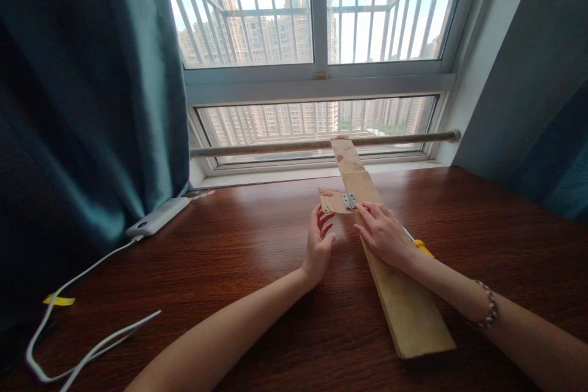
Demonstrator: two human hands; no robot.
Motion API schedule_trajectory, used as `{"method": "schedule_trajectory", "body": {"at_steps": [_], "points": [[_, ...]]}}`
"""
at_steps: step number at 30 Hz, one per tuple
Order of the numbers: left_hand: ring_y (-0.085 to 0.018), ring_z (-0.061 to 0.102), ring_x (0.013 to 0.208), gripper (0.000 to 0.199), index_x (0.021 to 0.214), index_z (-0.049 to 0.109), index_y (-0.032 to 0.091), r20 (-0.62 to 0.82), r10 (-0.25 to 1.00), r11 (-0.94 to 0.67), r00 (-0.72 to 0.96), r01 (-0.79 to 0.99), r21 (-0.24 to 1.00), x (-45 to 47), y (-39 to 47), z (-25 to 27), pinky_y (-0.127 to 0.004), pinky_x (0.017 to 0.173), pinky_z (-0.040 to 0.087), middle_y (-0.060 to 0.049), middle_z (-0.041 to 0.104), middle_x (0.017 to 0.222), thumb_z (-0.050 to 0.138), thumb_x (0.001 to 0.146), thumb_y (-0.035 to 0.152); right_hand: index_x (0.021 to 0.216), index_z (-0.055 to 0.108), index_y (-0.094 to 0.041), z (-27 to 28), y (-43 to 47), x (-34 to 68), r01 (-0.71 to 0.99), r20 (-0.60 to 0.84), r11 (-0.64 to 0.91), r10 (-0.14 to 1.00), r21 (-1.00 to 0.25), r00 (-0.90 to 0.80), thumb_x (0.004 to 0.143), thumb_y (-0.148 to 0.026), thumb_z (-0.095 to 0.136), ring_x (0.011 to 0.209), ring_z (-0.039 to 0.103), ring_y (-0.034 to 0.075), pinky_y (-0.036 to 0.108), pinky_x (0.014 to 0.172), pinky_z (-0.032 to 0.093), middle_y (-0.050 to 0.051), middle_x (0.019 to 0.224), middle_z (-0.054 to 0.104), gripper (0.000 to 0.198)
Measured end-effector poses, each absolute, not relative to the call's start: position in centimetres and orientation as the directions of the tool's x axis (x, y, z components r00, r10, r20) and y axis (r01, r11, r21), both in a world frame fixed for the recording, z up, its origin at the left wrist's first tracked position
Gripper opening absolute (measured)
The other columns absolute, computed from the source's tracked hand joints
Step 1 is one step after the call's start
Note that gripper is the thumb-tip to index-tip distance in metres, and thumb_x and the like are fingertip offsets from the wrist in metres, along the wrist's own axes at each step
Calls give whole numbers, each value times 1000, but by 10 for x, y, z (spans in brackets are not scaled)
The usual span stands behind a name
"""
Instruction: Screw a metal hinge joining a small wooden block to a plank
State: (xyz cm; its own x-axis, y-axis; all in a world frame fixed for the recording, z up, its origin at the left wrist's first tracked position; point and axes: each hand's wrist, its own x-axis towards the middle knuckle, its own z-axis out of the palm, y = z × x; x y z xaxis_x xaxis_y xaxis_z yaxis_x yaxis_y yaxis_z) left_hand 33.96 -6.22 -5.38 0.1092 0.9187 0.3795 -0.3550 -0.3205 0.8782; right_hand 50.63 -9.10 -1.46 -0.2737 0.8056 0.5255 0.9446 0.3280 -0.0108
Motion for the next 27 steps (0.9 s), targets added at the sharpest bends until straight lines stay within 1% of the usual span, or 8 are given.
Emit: {"method": "schedule_trajectory", "body": {"at_steps": [5, 10, 14, 17, 20, 23, 25, 27], "points": [[-22, 43, 118, 66, 128, 31, 23, 472, 863, -395, 180, -343, 852, 340, -60, -52, -39, 102, 32, -8, 42, 128, 50, 68, 6, 130, 42, -25, -15, -92, 506, 952, 518, 305, 817, -15, -254, 88, -36, 41, 104, 44, 25, 38, 88, 37, 9, 118, 50, 43], [-22, 46, 116, 65, 129, 31, 26, 483, 850, -381, 211, -389, 839, 345, -60, -50, -40, 102, 34, -7, 34, 136, 50, 69, 7, 131, 40, -29, -18, -90, 506, 956, 508, 291, 828, -31, -236, 88, -39, 40, 106, 41, 26, 40, 88, 37, 8, 119, 47, 44], [-20, 47, 115, 64, 129, 30, 24, 489, 849, -399, 201, -362, 842, 348, -61, -47, -38, 103, 34, -7, 39, 133, 50, 70, 7, 131, 41, -30, -20, -87, 508, 953, 503, 298, 833, -59, -230, 88, -40, 40, 107, 41, 26, 41, 89, 37, 8, 119, 47, 44], [-20, 47, 115, 61, 130, 30, 23, 508, 840, -445, 193, -293, 846, 351, -60, -47, -38, 103, 34, -8, 42, 130, 48, 74, 8, 130, 41, -30, -19, -87, 510, 946, 500, 312, 835, -87, -229, 87, -40, 41, 108, 41, 26, 41, 89, 38, 8, 119, 46, 44], [-20, 46, 116, 59, 131, 29, 23, 557, 803, -525, 213, -192, 829, 354, -61, -46, -39, 102, 35, -9, 41, 132, 46, 77, 9, 130, 42, -29, -18, -86, 512, 932, 506, 340, 830, -128, -234, 86, -40, 44, 108, 42, 26, 41, 88, 39, 8, 118, 48, 45], [-21, 42, 120, 60, 133, 27, 24, 616, 743, -611, 261, -111, 784, 357, -64, -45, -40, 103, 34, -9, 37, 136, 45, 78, 8, 129, 43, -27, -21, -83, 515, 904, 525, 385, 816, -183, -241, 84, -39, 49, 108, 43, 27, 42, 89, 39, 9, 117, 50, 47], [-22, 37, 124, 62, 134, 27, 24, 648, 699, -664, 301, -63, 745, 358, -67, -46, -42, 104, 31, -9, 34, 138, 44, 77, 6, 129, 41, -24, -23, -81, 518, 868, 559, 427, 797, -255, -228, 83, -35, 50, 108, 45, 26, 43, 90, 40, 9, 117, 51, 48], [-23, 30, 129, 64, 135, 26, 23, 670, 663, -705, 335, -23, 709, 359, -70, -47, -44, 107, 27, -9, 30, 140, 44, 76, 5, 130, 36, -22, -22, -81, 520, 803, 630, 485, 755, -346, -184, 84, -28, 48, 109, 46, 24, 42, 90, 41, 9, 120, 51, 48]]}}
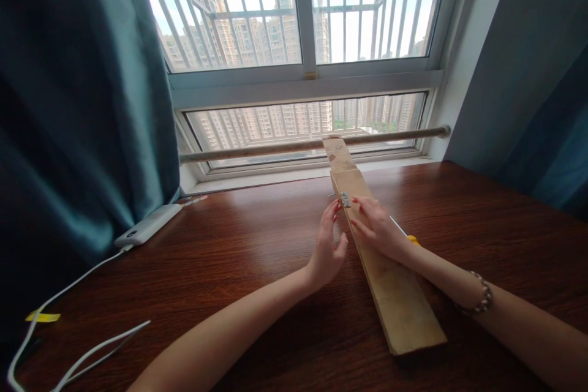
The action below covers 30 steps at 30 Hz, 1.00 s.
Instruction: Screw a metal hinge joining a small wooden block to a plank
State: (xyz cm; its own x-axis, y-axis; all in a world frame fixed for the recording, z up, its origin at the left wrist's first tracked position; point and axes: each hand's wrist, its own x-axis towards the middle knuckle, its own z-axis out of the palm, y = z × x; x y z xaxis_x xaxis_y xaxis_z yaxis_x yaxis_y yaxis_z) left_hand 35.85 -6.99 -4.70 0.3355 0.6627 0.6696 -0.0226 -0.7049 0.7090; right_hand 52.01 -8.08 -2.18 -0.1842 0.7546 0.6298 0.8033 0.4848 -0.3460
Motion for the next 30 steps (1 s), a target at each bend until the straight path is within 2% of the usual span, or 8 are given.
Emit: {"method": "schedule_trajectory", "body": {"at_steps": [2, 5, 8, 13, 16, 20, 25, 30], "points": [[-24, 25, 131, 64, 135, 25, 23, 681, 637, -731, 361, 5, 682, 358, -72, -49, -46, 108, 23, -9, 28, 142, 43, 76, 4, 133, 28, -21, -17, -85, 521, 733, 706, 564, 689, -382, -163, 85, -20, 43, 113, 45, 22, 41, 94, 39, 9, 126, 48, 50], [-24, 22, 133, 64, 135, 25, 22, 690, 609, -757, 392, 26, 653, 358, -73, -50, -48, 110, 19, -10, 26, 143, 42, 76, 3, 137, 17, -22, -3, -95, 520, 714, 742, 632, 625, -300, -242, 84, -12, 39, 122, 36, 20, 42, 101, 31, 6, 133, 44, 58], [-25, 21, 133, 64, 134, 25, 21, 704, 584, -779, 404, 33, 626, 359, -73, -49, -48, 110, 18, -10, 25, 144, 42, 75, 3, 136, 20, -23, 8, -104, 518, 764, 715, 601, 640, -235, -283, 82, -9, 40, 125, 31, 20, 42, 102, 29, 4, 133, 45, 59], [-24, 24, 132, 63, 132, 27, 21, 709, 576, -790, 408, 53, 611, 357, -76, -51, -49, 109, 19, -10, 29, 141, 42, 74, 3, 133, 29, -22, 9, -103, 518, 773, 726, 589, 635, -236, -262, 81, -8, 39, 124, 35, 19, 40, 101, 32, 5, 129, 48, 54], [-23, 29, 129, 60, 129, 32, 21, 664, 647, -735, 375, 76, 674, 357, -78, -60, -47, 109, 22, -10, 35, 136, 43, 73, 2, 131, 31, -21, 7, -102, 519, 738, 753, 610, 620, -288, -219, 81, -8, 38, 122, 39, 18, 39, 102, 33, 6, 129, 49, 52], [-24, 23, 132, 66, 133, 26, 20, 576, 716, -637, 394, 33, 770, 356, -76, -65, -47, 110, 18, -10, 27, 142, 46, 72, 3, 129, 32, -20, 6, -105, 516, 693, 746, 595, 654, -406, -125, 81, -9, 36, 120, 45, 18, 36, 99, 38, 6, 130, 49, 50], [-23, 17, 135, 69, 136, 23, 19, 538, 691, -601, 483, -30, 798, 353, -72, -57, -44, 112, 10, -9, 22, 146, 48, 72, 6, 125, 37, -19, 4, -108, 515, 707, 700, 472, 713, -526, 46, 77, -10, 37, 111, 53, 21, 37, 92, 44, 8, 126, 53, 49], [-24, 14, 135, 72, 137, 23, 21, 545, 645, -635, 536, -20, 772, 350, -66, -56, -46, 112, 8, -8, 19, 147, 49, 71, 7, 120, 43, -16, -4, -104, 523, 679, 669, 394, 718, -620, 194, 71, -8, 39, 111, 53, 22, 38, 91, 44, 11, 122, 56, 50]]}}
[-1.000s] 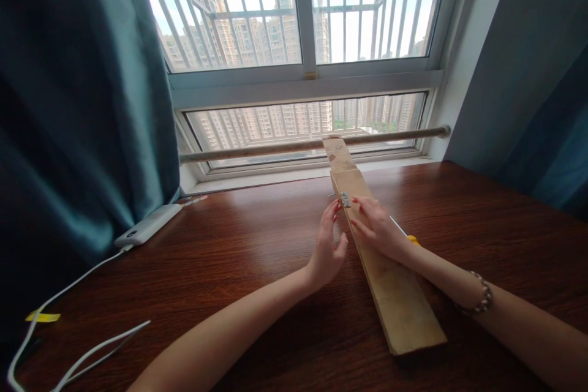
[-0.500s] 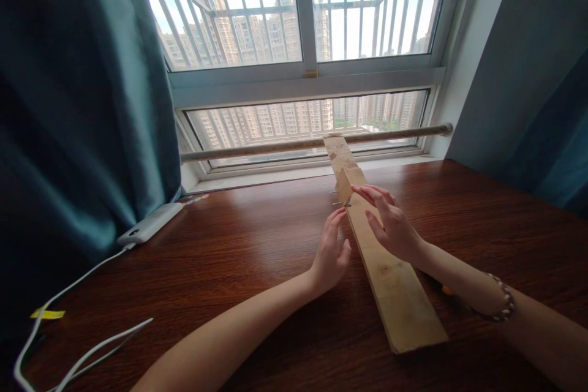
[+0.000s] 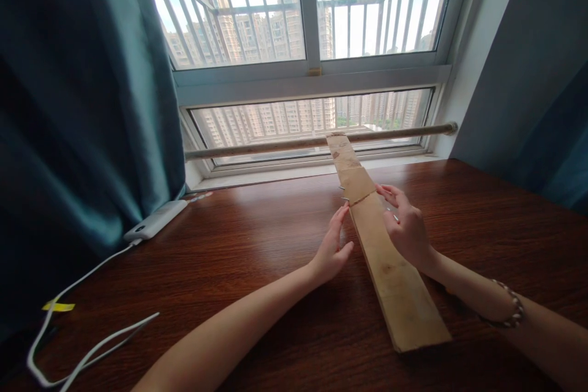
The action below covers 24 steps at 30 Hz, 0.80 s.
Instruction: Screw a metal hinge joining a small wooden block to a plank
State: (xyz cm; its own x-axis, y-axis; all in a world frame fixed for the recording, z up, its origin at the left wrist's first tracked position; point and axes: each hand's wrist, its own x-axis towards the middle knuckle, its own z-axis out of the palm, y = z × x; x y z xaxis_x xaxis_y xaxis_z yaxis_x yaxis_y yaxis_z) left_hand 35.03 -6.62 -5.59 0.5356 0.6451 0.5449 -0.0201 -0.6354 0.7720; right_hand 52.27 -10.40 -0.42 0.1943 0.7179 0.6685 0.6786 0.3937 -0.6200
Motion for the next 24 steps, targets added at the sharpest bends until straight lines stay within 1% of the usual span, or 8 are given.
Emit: {"method": "schedule_trajectory", "body": {"at_steps": [6, 10, 14, 17, 20, 24], "points": [[-25, 8, 136, 77, 138, 22, 24, 529, 605, -673, 595, 27, 739, 348, -62, -53, -49, 111, 6, -6, 17, 148, 50, 68, 6, 116, 44, -17, -18, -95, 534, 611, 568, 300, 765, -733, 305, 69, -9, 39, 103, 58, 24, 37, 77, 49, 12, 117, 59, 48], [-25, 6, 137, 78, 138, 21, 24, 493, 608, -662, 622, 56, 747, 346, -61, -49, -49, 111, 6, -5, 16, 148, 50, 68, 5, 114, 44, -17, -25, -91, 537, 585, 515, 262, 795, -768, 321, 70, -11, 41, 104, 58, 25, 39, 82, 47, 13, 115, 60, 45], [-25, 6, 137, 79, 139, 20, 26, 501, 581, -681, 642, 46, 730, 344, -59, -49, -49, 111, 6, -4, 14, 149, 52, 69, 6, 112, 45, -18, -30, -91, 535, 627, 515, 242, 804, -740, 297, 70, -11, 40, 100, 59, 24, 40, 86, 45, 11, 111, 62, 43], [-25, 6, 137, 80, 139, 20, 26, 508, 546, -708, 666, 41, 705, 343, -57, -50, -49, 111, 6, -4, 12, 149, 56, 69, 9, 113, 45, -18, -33, -91, 534, 676, 550, 259, 794, -690, 258, 68, -11, 40, 99, 59, 24, 40, 86, 45, 10, 109, 62, 45], [-25, 5, 137, 80, 139, 20, 26, 490, 539, -703, 685, 45, 710, 341, -55, -48, -49, 110, 6, -5, 12, 149, 58, 69, 12, 115, 44, -18, -35, -91, 534, 700, 575, 278, 785, -658, 229, 68, -11, 40, 98, 58, 24, 40, 85, 45, 11, 109, 61, 48], [-25, 5, 137, 81, 139, 19, 27, 483, 540, -703, 689, 54, 709, 339, -55, -45, -49, 110, 6, -6, 13, 149, 60, 71, 17, 116, 43, -17, -36, -91, 535, 693, 577, 287, 785, -661, 225, 67, -11, 41, 98, 58, 24, 40, 85, 46, 11, 110, 60, 49]]}}
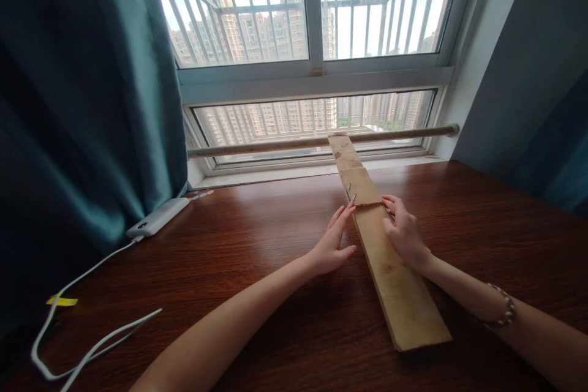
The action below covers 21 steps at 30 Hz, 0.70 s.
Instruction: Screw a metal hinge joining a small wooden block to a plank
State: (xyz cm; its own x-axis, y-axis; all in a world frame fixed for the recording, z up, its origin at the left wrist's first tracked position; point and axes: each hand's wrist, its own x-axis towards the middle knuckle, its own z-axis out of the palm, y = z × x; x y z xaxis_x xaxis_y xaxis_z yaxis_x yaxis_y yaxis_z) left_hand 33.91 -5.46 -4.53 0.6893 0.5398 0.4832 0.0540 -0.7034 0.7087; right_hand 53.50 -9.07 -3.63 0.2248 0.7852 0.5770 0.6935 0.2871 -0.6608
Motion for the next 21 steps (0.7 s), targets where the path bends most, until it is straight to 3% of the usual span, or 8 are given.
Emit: {"method": "schedule_trajectory", "body": {"at_steps": [4, 7, 10, 13, 17, 21], "points": [[-28, 2, 137, 86, 140, 15, 25, 515, 524, -737, 679, 58, 673, 340, -58, -50, -50, 110, 7, -9, 6, 149, 64, 70, 22, 115, 43, -17, -37, -91, 536, 665, 557, 278, 792, -693, 249, 68, -12, 42, 100, 57, 24, 41, 86, 45, 12, 111, 59, 47], [-31, 0, 136, 90, 140, 16, 20, 484, 613, -669, 625, 85, 738, 342, -63, -58, -50, 109, 7, -14, 3, 149, 68, 67, 30, 115, 42, -17, -38, -91, 536, 644, 544, 283, 801, -711, 248, 69, -14, 43, 101, 56, 25, 43, 87, 44, 13, 111, 58, 46], [-33, 10, 135, 88, 136, 27, 16, 349, 761, -472, 547, 99, 876, 346, -67, -64, -52, 109, 10, -18, 16, 146, 72, 63, 35, 118, 40, -16, -39, -90, 536, 646, 512, 246, 818, -722, 261, 70, -18, 46, 100, 56, 26, 44, 84, 46, 14, 110, 57, 48], [-34, 27, 130, 74, 128, 41, 19, 211, 834, -247, 510, 3, 969, 348, -70, -64, -53, 107, 19, -15, 35, 139, 72, 63, 35, 119, 39, -15, -43, -93, 541, 617, 462, 204, 837, -760, 293, 72, -25, 50, 100, 57, 27, 45, 83, 46, 16, 111, 56, 50], [-33, 44, 119, 51, 112, 58, 20, 166, 820, -126, 548, -109, 986, 353, -78, -52, -52, 103, 28, -11, 57, 121, 71, 65, 35, 114, 46, -16, -51, -112, 551, 463, 362, 183, 870, -867, 334, 73, -33, 53, 101, 57, 26, 47, 87, 44, 14, 113, 57, 45], [-30, 52, 111, 43, 104, 63, 15, 139, 753, -39, 643, -168, 985, 359, -86, -42, -48, 101, 34, -10, 63, 112, 69, 67, 37, 98, 59, -17, -51, -147, 556, 296, 187, 128, 966, -947, 179, 76, -38, 50, 98, 60, 27, 45, 88, 45, 10, 101, 65, 32]]}}
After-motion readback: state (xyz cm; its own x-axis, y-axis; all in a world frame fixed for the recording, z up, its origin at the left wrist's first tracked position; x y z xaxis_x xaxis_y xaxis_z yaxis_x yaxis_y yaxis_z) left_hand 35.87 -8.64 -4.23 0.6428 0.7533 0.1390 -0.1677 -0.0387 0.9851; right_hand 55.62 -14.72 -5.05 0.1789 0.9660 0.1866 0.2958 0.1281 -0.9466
